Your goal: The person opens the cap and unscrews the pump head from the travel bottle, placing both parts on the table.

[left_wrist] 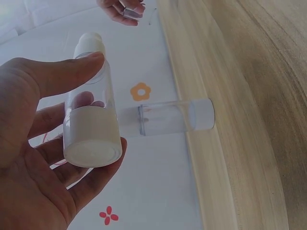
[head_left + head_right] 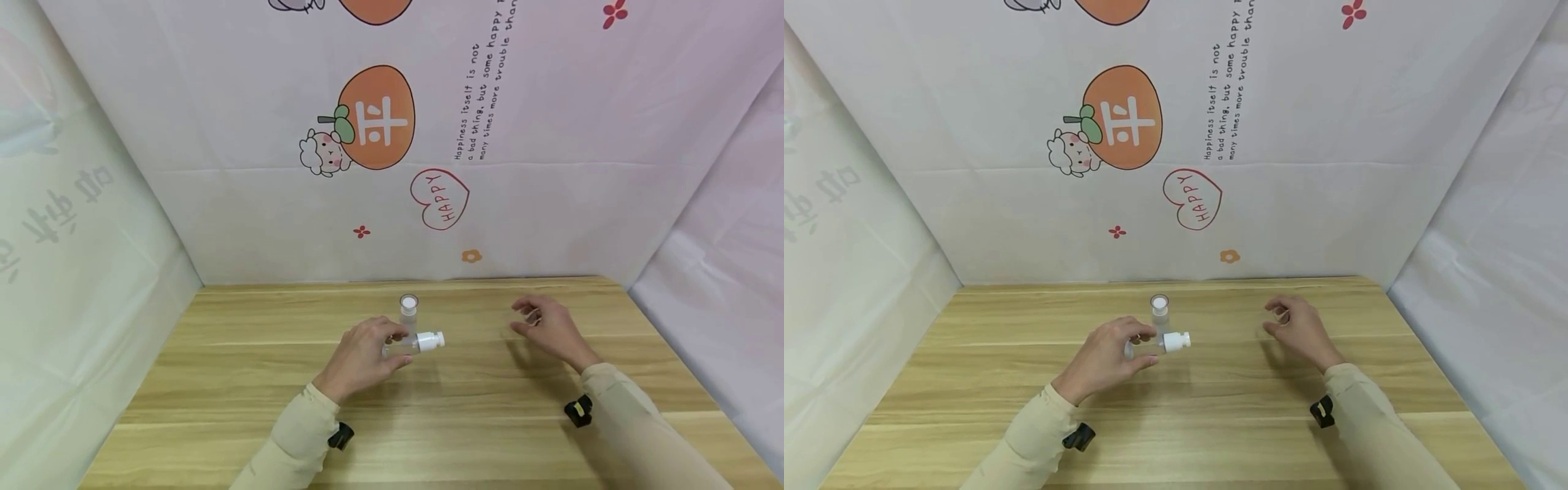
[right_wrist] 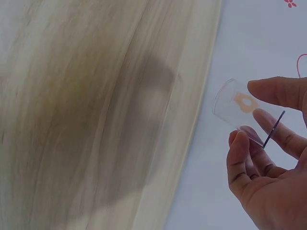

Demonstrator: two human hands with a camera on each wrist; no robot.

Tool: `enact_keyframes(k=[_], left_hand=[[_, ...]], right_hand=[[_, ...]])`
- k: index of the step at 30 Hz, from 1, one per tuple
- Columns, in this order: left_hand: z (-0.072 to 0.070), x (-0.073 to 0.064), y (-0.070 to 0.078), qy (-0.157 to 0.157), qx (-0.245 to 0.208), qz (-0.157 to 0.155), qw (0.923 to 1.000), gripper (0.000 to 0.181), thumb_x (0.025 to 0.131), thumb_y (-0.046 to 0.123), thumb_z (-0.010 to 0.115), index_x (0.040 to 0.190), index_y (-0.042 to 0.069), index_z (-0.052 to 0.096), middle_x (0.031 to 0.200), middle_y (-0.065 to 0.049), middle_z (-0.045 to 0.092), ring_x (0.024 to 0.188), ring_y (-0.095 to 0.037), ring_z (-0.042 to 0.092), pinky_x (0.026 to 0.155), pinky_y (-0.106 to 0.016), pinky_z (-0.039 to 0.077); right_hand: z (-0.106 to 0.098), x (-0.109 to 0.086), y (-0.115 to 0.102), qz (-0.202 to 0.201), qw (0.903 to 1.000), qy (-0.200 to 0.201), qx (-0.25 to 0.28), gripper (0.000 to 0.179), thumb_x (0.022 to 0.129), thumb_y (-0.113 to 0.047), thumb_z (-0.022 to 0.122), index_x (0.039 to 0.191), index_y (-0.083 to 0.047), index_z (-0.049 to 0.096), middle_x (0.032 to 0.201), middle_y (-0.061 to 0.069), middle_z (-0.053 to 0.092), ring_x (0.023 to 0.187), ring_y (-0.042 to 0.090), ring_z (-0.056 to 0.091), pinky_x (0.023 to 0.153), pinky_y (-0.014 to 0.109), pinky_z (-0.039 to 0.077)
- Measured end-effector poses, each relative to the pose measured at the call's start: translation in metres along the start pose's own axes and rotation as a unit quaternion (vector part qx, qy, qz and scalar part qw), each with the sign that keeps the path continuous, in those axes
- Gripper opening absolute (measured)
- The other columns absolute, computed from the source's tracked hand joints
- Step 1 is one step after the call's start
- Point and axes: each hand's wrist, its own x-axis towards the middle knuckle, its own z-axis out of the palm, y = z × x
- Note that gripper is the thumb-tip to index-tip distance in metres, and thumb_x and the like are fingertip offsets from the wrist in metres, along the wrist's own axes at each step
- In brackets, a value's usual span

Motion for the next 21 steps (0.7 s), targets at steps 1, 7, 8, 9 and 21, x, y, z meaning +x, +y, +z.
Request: enact_keyframes(k=[1,7,8,9,21], left_hand=[[0.000,0.000,0.000,-0.002,-0.001,-0.001,1.0000,0.036,0.080,0.023,0.089,0.109,0.006,0.075,0.098,-0.004,0.072,0.084,-0.017,0.066,0.071,-0.030,0.051],[-0.001,0.000,0.003,-0.008,-0.006,-0.006,0.9999,0.036,0.081,0.023,0.088,0.109,0.006,0.075,0.098,-0.005,0.072,0.085,-0.020,0.067,0.072,-0.032,0.051],[-0.001,0.000,0.003,-0.009,-0.006,-0.006,0.9999,0.036,0.081,0.023,0.088,0.110,0.006,0.075,0.098,-0.005,0.072,0.086,-0.020,0.067,0.072,-0.032,0.051],[-0.001,0.000,0.003,-0.011,-0.006,-0.007,0.9999,0.036,0.081,0.023,0.088,0.110,0.006,0.075,0.098,-0.005,0.071,0.086,-0.021,0.067,0.072,-0.032,0.052],[0.000,0.000,0.002,-0.015,-0.002,-0.013,0.9998,0.035,0.082,0.024,0.087,0.110,0.006,0.075,0.099,-0.005,0.071,0.087,-0.020,0.067,0.072,-0.032,0.052]], right_hand=[[-0.001,0.000,0.001,0.001,1.0000,-0.003,-0.001,0.029,0.089,-0.007,0.076,0.115,0.002,0.066,0.108,0.024,0.063,0.091,0.031,0.062,0.075,0.042,0.053],[-0.004,0.000,0.007,0.007,0.9999,-0.011,-0.010,0.031,0.089,-0.006,0.076,0.116,0.004,0.065,0.110,0.026,0.062,0.093,0.033,0.062,0.078,0.048,0.054],[-0.004,0.001,0.009,0.008,0.9998,-0.012,-0.011,0.031,0.089,-0.006,0.076,0.116,0.004,0.065,0.110,0.026,0.062,0.092,0.033,0.062,0.078,0.049,0.054],[-0.004,0.001,0.010,0.008,0.9998,-0.013,-0.012,0.031,0.088,-0.006,0.076,0.116,0.005,0.065,0.109,0.026,0.062,0.092,0.033,0.062,0.077,0.049,0.054],[-0.005,0.004,0.026,0.022,0.9988,-0.023,-0.038,0.033,0.087,-0.007,0.076,0.116,0.006,0.065,0.104,0.023,0.060,0.089,0.033,0.063,0.074,0.049,0.055]])
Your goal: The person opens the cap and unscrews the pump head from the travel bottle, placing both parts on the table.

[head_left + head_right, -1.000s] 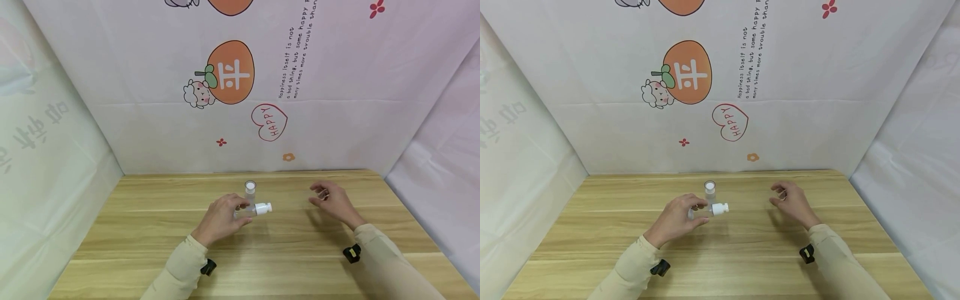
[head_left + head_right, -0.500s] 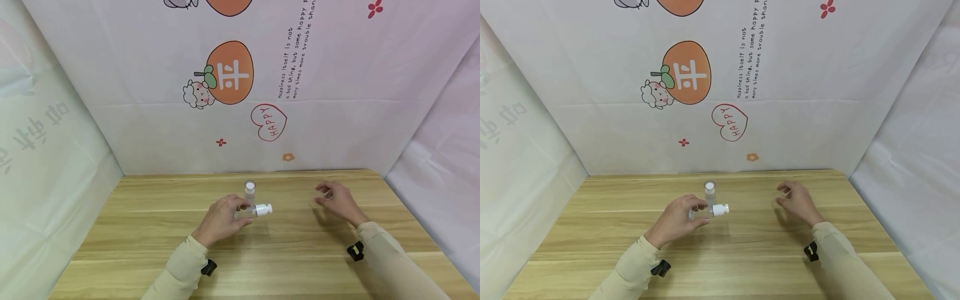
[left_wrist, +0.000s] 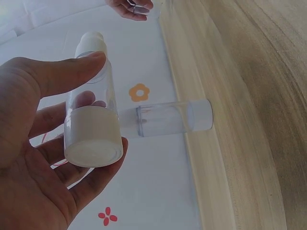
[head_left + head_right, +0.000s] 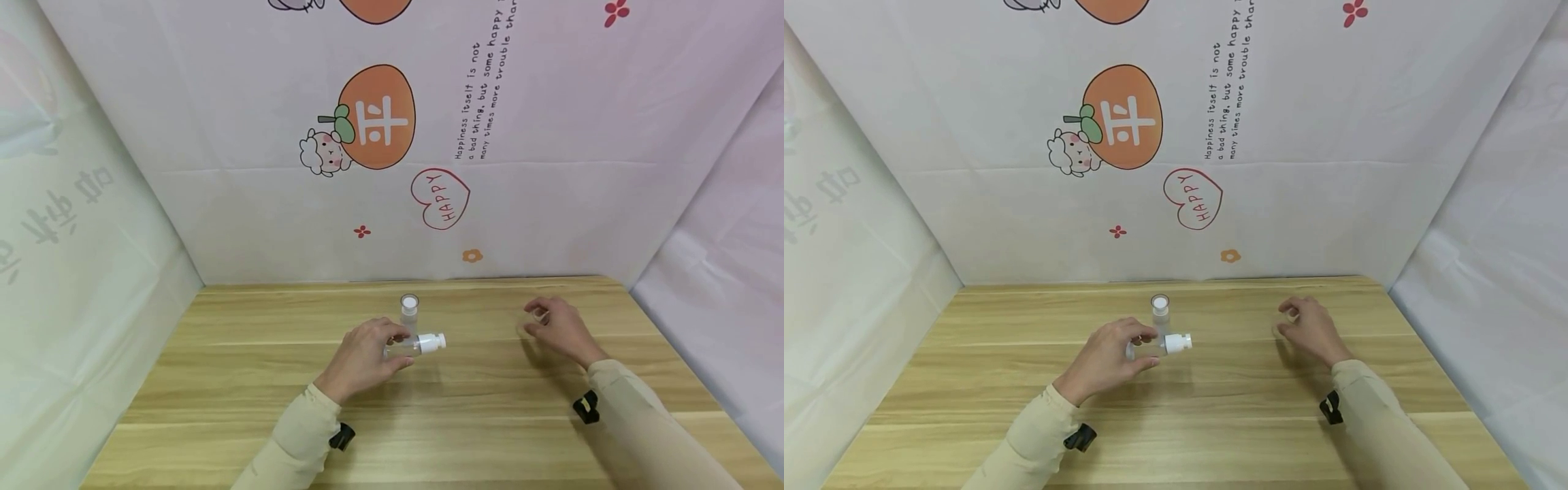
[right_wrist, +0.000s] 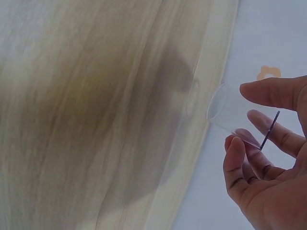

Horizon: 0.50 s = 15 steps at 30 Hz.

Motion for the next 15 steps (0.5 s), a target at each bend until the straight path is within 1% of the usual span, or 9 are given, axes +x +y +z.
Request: enact_keyframes(k=[7,15], left_hand=[[0.0005,-0.0001,-0.0008,0.000,0.010,0.000,0.9999,0.035,0.082,0.026,0.087,0.109,0.008,0.075,0.097,0.001,0.070,0.084,-0.012,0.063,0.070,-0.028,0.051],[0.0000,0.0002,0.0001,-0.001,0.008,0.001,1.0000,0.033,0.082,0.027,0.087,0.107,0.010,0.075,0.096,0.001,0.070,0.082,-0.011,0.062,0.069,-0.027,0.050]], right_hand=[[-0.0020,0.0017,0.0069,0.004,0.9999,-0.005,-0.012,0.035,0.086,-0.008,0.075,0.116,0.006,0.066,0.104,0.023,0.060,0.088,0.034,0.063,0.075,0.051,0.054],[-0.0045,0.0019,0.0085,0.009,0.9996,-0.023,-0.012,0.034,0.089,-0.009,0.072,0.117,0.008,0.065,0.105,0.024,0.059,0.090,0.035,0.062,0.072,0.049,0.054]])
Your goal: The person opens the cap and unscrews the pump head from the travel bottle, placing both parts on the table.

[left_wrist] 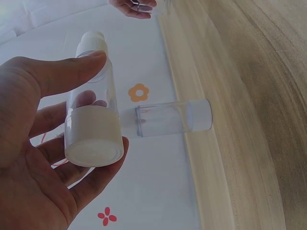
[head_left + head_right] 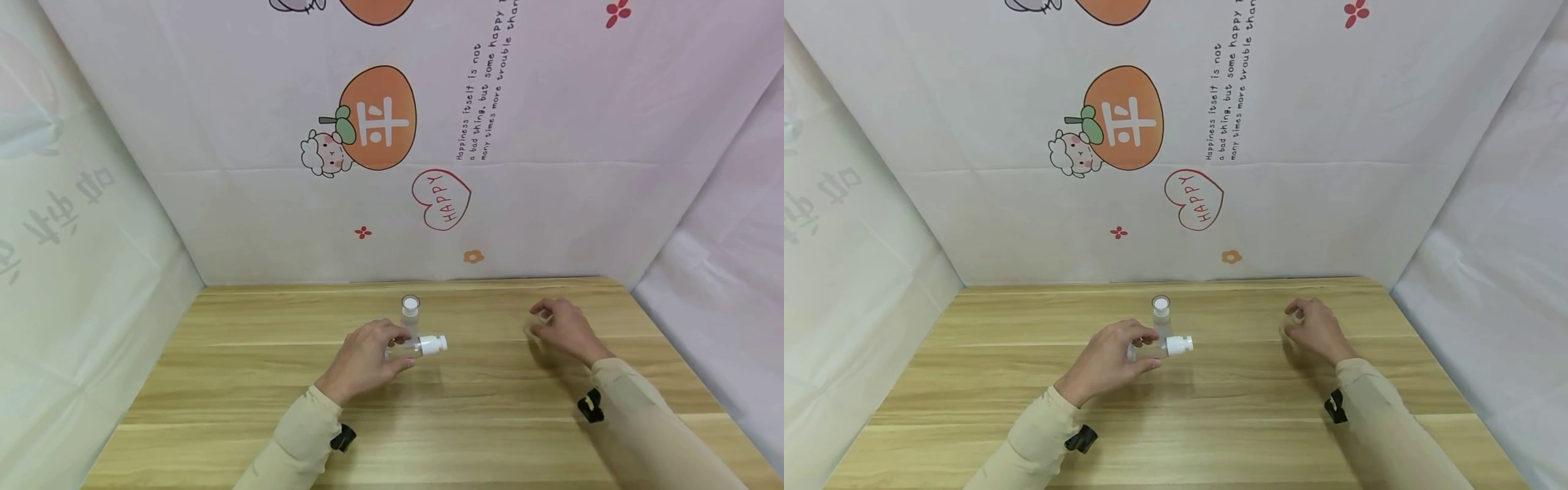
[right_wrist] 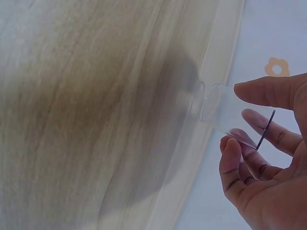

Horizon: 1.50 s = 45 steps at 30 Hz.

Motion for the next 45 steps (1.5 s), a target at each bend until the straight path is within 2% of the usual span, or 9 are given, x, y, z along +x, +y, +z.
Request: enact_keyframes(k=[9,23,33,45], left_hand=[[0.001,0.000,0.000,-0.006,-0.003,0.000,1.0000,0.033,0.082,0.026,0.087,0.107,0.009,0.075,0.098,-0.003,0.072,0.084,-0.014,0.064,0.069,-0.027,0.050],[0.002,0.000,-0.001,-0.001,0.002,0.008,1.0000,0.033,0.082,0.027,0.087,0.107,0.009,0.075,0.098,-0.002,0.072,0.083,-0.013,0.063,0.068,-0.026,0.050],[0.002,0.000,-0.001,0.000,0.003,0.005,1.0000,0.033,0.082,0.027,0.087,0.107,0.009,0.076,0.097,-0.001,0.072,0.083,-0.012,0.064,0.068,-0.027,0.050],[0.000,-0.001,-0.001,-0.002,-0.002,0.001,1.0000,0.033,0.081,0.024,0.088,0.107,0.008,0.075,0.097,-0.001,0.071,0.083,-0.013,0.063,0.068,-0.027,0.050]], right_hand=[[-0.001,0.001,0.002,0.004,0.9999,-0.012,-0.009,0.035,0.088,-0.010,0.075,0.116,0.009,0.065,0.103,0.026,0.060,0.088,0.035,0.062,0.069,0.048,0.054],[-0.001,0.002,0.008,-0.001,0.9996,-0.022,-0.020,0.033,0.086,-0.008,0.074,0.113,0.009,0.066,0.101,0.027,0.061,0.089,0.038,0.063,0.070,0.051,0.054],[-0.003,0.002,0.012,0.000,0.9991,-0.028,-0.030,0.033,0.087,-0.008,0.072,0.114,0.009,0.066,0.104,0.030,0.062,0.095,0.045,0.061,0.071,0.055,0.053],[0.000,0.001,0.013,-0.007,0.9986,-0.027,-0.046,0.035,0.087,-0.008,0.070,0.117,0.009,0.064,0.106,0.031,0.060,0.097,0.046,0.060,0.074,0.059,0.051]])
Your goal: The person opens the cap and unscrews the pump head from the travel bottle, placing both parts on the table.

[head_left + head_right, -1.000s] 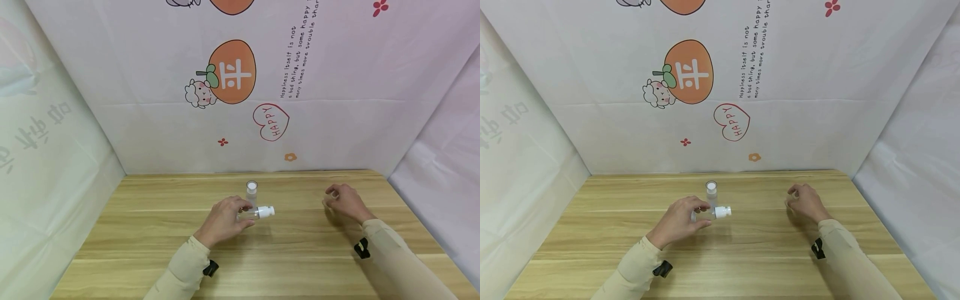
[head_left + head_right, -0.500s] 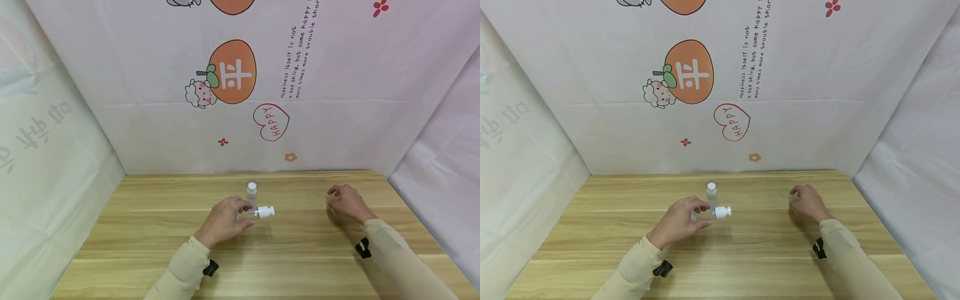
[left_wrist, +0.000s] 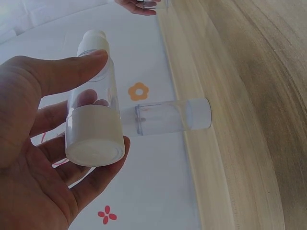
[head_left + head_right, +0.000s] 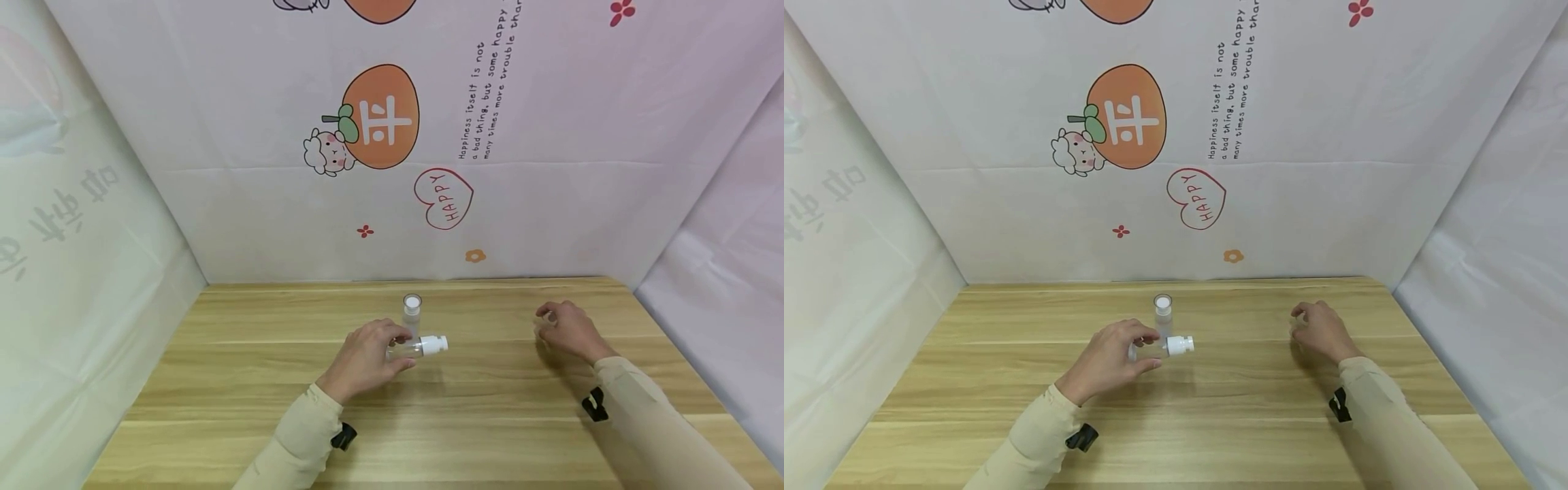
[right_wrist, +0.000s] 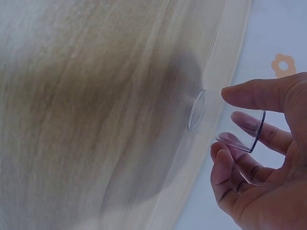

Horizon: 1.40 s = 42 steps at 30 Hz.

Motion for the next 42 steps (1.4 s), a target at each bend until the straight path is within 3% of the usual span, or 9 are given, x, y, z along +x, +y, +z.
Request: enact_keyframes(k=[6,12,20,32,42], left_hand=[[0.000,0.000,0.000,0.000,0.000,0.000,1.0000,0.033,0.082,0.024,0.088,0.108,0.008,0.075,0.097,0.000,0.071,0.083,-0.012,0.063,0.068,-0.027,0.050],[0.000,0.001,0.000,0.003,0.004,0.001,1.0000,0.033,0.081,0.025,0.088,0.107,0.009,0.076,0.096,0.001,0.071,0.083,-0.011,0.063,0.068,-0.027,0.050],[-0.001,0.001,0.001,0.000,0.004,-0.003,1.0000,0.034,0.082,0.026,0.087,0.109,0.009,0.075,0.098,0.001,0.071,0.085,-0.012,0.064,0.070,-0.028,0.051],[0.000,0.001,-0.001,0.009,-0.013,0.001,0.9999,0.034,0.083,0.022,0.086,0.110,0.006,0.074,0.099,-0.004,0.071,0.088,-0.020,0.066,0.072,-0.031,0.052],[0.002,0.002,-0.002,0.008,-0.026,-0.004,0.9996,0.034,0.083,0.019,0.086,0.110,0.004,0.073,0.102,-0.009,0.070,0.092,-0.024,0.067,0.075,-0.034,0.054]], right_hand=[[-0.002,0.000,-0.001,0.003,0.9999,0.007,-0.008,0.043,0.087,-0.013,0.075,0.121,0.010,0.062,0.107,0.033,0.058,0.096,0.047,0.057,0.074,0.058,0.050],[-0.006,0.000,-0.006,-0.011,0.9987,0.044,-0.022,0.049,0.084,-0.017,0.081,0.120,0.009,0.062,0.109,0.037,0.060,0.106,0.058,0.050,0.084,0.068,0.042],[-0.009,-0.001,-0.020,-0.007,0.9968,0.077,-0.021,0.048,0.086,-0.022,0.081,0.123,0.005,0.064,0.118,0.036,0.056,0.109,0.056,0.047,0.085,0.070,0.035],[-0.011,-0.007,-0.050,-0.040,0.9948,0.093,-0.010,0.046,0.085,-0.018,0.082,0.121,0.004,0.065,0.119,0.030,0.062,0.108,0.049,0.053,0.090,0.068,0.036],[-0.007,-0.011,-0.076,-0.089,0.9907,0.102,0.014,0.044,0.082,-0.016,0.085,0.118,0.002,0.067,0.109,0.022,0.063,0.102,0.042,0.058,0.084,0.060,0.046]])
